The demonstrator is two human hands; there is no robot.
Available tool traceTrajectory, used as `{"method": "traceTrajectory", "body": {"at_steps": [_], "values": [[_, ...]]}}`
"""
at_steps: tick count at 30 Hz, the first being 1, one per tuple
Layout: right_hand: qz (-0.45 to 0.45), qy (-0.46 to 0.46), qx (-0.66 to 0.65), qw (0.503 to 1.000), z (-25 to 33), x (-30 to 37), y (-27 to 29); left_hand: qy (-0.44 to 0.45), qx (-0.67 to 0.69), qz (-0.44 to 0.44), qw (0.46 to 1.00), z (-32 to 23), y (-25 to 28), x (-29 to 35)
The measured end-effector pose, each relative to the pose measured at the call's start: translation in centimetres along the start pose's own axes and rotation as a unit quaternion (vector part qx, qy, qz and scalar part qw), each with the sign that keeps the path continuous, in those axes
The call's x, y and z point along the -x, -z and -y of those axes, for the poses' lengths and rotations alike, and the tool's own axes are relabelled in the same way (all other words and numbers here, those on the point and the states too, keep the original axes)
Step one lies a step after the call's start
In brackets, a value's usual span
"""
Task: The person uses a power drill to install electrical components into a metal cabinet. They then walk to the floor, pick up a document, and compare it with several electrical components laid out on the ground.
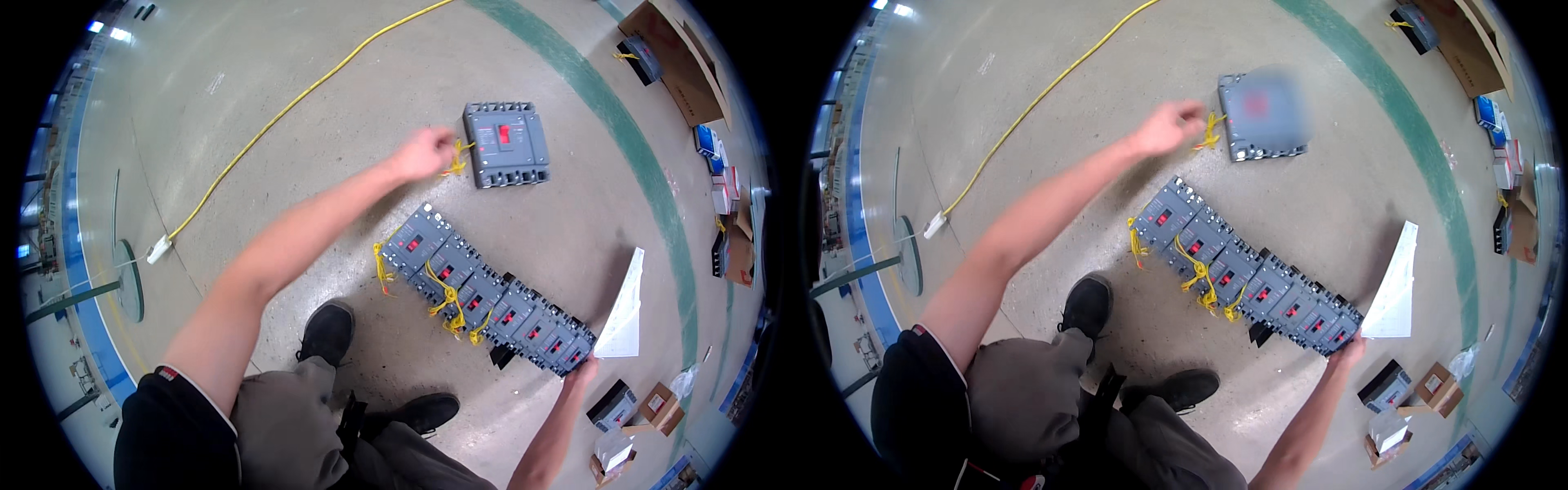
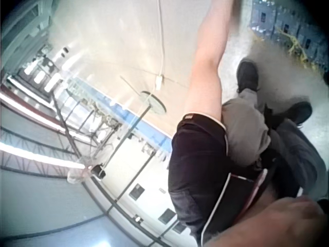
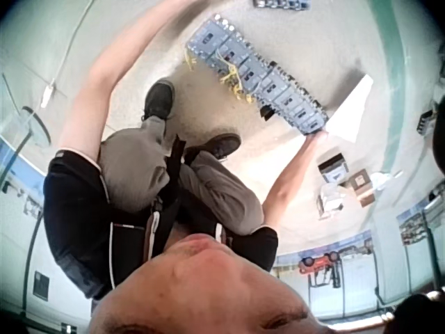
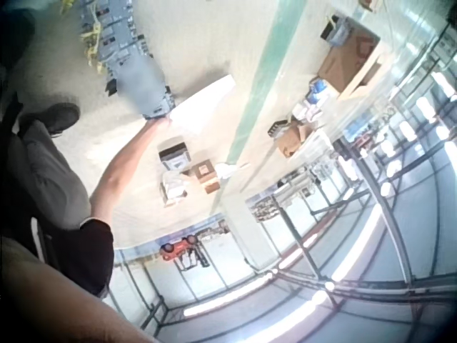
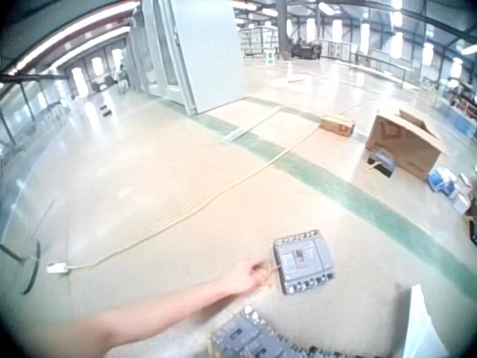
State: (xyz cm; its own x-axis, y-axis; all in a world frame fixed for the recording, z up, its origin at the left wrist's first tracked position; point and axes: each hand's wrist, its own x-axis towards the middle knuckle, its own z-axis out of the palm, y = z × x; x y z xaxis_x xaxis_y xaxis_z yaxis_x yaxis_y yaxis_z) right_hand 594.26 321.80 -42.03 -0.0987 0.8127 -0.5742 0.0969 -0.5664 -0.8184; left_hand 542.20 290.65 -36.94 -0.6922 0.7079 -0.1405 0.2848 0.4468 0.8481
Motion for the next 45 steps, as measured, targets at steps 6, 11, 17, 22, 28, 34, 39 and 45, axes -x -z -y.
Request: {"method": "traceTrajectory", "body": {"at_steps": [6, 11, 17, 22, 28, 34, 39, 45], "values": [[-0.008, 0.018, 0.009, 1.0, 0.1, -0.5, 1.6, -0.123, -0.218, 0.107, 0.962, -2.3, -2.2, 8.9], [-0.034, 0.076, 0.037, 0.996, -0.1, 0.5, 0.3, -0.334, -0.318, 0.214, 0.861, -8.3, -8.9, 13.9], [-0.033, 0.043, 0.014, 0.998, 1.2, 2.6, -0.2, -0.336, -0.364, 0.258, 0.83, -8.4, -11.4, 14.8], [-0.016, 0.083, 0.015, 0.996, 1.1, 2.2, -1.3, -0.277, -0.407, 0.266, 0.829, -10.1, -11.1, 14.9], [0.021, 0.023, -0.074, 0.997, 0.2, 2.7, 1.2, -0.316, -0.309, 0.192, 0.876, -10.2, -7.6, 12.7], [-0.014, 0.038, -0.033, 0.999, 0.3, 3.4, -1.2, 0.241, -0.487, -0.241, 0.804, 6.7, 7.6, 13.3], [-0.051, 0.066, 0.189, 0.978, 1.7, 2.0, 0.7, 0.33, -0.532, -0.167, 0.762, 10.2, 13.6, 13.9], [-0.056, 0.013, 0.208, 0.976, 2.3, 3.8, 0.1, 0.403, -0.418, -0.083, 0.81, 10.3, 15.5, 14.0]]}}
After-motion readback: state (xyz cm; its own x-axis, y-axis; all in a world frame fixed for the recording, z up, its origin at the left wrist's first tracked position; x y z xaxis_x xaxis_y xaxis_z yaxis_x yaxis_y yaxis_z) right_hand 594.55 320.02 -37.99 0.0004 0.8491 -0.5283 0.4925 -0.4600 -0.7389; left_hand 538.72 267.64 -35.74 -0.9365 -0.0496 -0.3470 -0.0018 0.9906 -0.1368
